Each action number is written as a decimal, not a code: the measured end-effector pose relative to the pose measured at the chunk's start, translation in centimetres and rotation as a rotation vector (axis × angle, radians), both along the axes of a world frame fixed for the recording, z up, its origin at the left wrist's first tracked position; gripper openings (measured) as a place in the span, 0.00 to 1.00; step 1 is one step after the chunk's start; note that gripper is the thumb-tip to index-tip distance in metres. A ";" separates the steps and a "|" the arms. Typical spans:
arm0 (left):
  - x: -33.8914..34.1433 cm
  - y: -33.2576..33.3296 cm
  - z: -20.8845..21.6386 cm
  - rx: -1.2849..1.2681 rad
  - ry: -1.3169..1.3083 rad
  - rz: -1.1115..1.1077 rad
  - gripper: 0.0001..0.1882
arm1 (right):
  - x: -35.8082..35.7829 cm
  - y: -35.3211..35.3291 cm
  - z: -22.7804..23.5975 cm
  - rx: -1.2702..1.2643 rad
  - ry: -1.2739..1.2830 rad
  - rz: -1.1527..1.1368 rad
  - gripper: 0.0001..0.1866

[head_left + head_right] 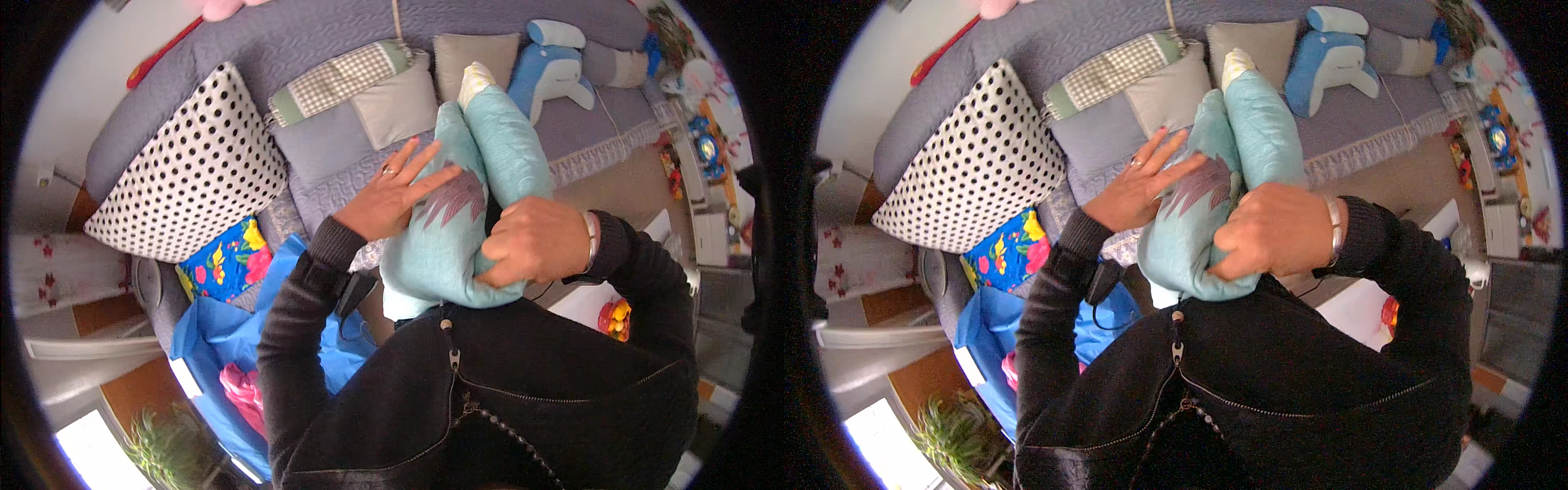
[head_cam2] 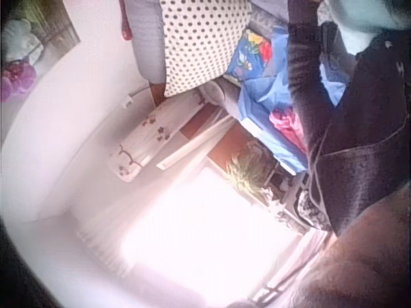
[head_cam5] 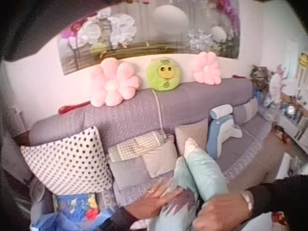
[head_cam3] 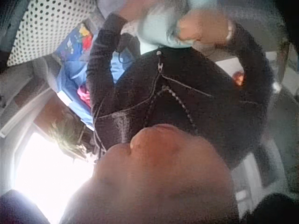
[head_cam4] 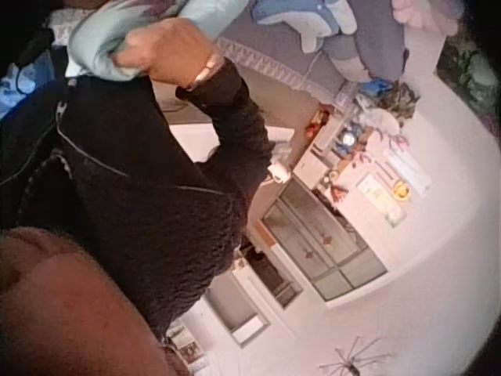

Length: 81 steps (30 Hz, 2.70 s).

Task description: The person wipes a table with a cloth, moves a cardboard box from the sofa to a chair, and rearranges cushions and blankets on the sofa. They also adjust a potted plant on a shelf.

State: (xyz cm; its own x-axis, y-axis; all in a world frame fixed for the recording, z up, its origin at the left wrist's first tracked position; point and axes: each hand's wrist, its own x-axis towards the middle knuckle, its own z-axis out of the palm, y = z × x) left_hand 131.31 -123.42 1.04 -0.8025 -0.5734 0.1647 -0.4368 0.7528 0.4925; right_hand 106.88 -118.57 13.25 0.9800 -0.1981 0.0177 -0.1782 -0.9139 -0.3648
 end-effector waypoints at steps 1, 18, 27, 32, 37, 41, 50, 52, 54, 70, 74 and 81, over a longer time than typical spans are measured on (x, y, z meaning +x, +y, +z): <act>-1.6 -0.8 0.0 -0.036 -0.033 -0.072 0.44 | -0.6 0.7 0.0 0.011 -0.007 0.012 0.11; -6.1 -6.1 13.4 0.189 0.305 0.414 0.07 | -23.2 -17.2 -2.3 -0.400 -0.178 -0.863 0.26; 1.7 -11.7 4.2 -0.287 0.017 0.880 0.06 | -25.2 -22.3 -23.0 0.011 -0.484 -0.942 0.25; 7.0 -11.9 -7.8 0.045 0.100 1.017 0.10 | -29.8 -16.0 -38.4 0.478 -0.128 -1.228 0.23; 3.7 -3.9 -15.8 0.229 -0.336 0.804 0.13 | -31.6 -12.6 -48.1 0.693 0.070 -1.536 0.25; -1.4 2.6 -19.7 0.677 -0.082 0.595 0.16 | -30.4 -13.0 -54.8 0.930 0.148 -1.686 0.31; -6.9 4.7 -23.1 1.357 0.033 0.775 0.20 | -23.6 -14.7 -61.0 1.001 0.205 -1.581 0.26; -7.9 4.3 -23.5 1.321 0.115 0.702 0.23 | -19.0 -14.4 -55.7 1.086 -0.112 -1.293 0.19; -9.4 4.2 -24.0 1.265 0.190 0.746 0.24 | -12.7 -12.7 -48.2 1.468 -0.562 -0.982 0.14; 10.5 4.9 1.1 0.423 1.061 1.508 0.27 | -14.7 -19.2 -44.1 0.523 -0.187 -1.485 0.63; 16.4 6.6 10.3 0.242 0.870 1.527 0.26 | -9.5 -18.8 -43.1 0.427 0.331 -1.081 0.67; 23.6 3.0 20.3 0.202 0.327 1.368 0.23 | -1.3 -16.2 -44.7 0.592 0.061 -0.919 0.34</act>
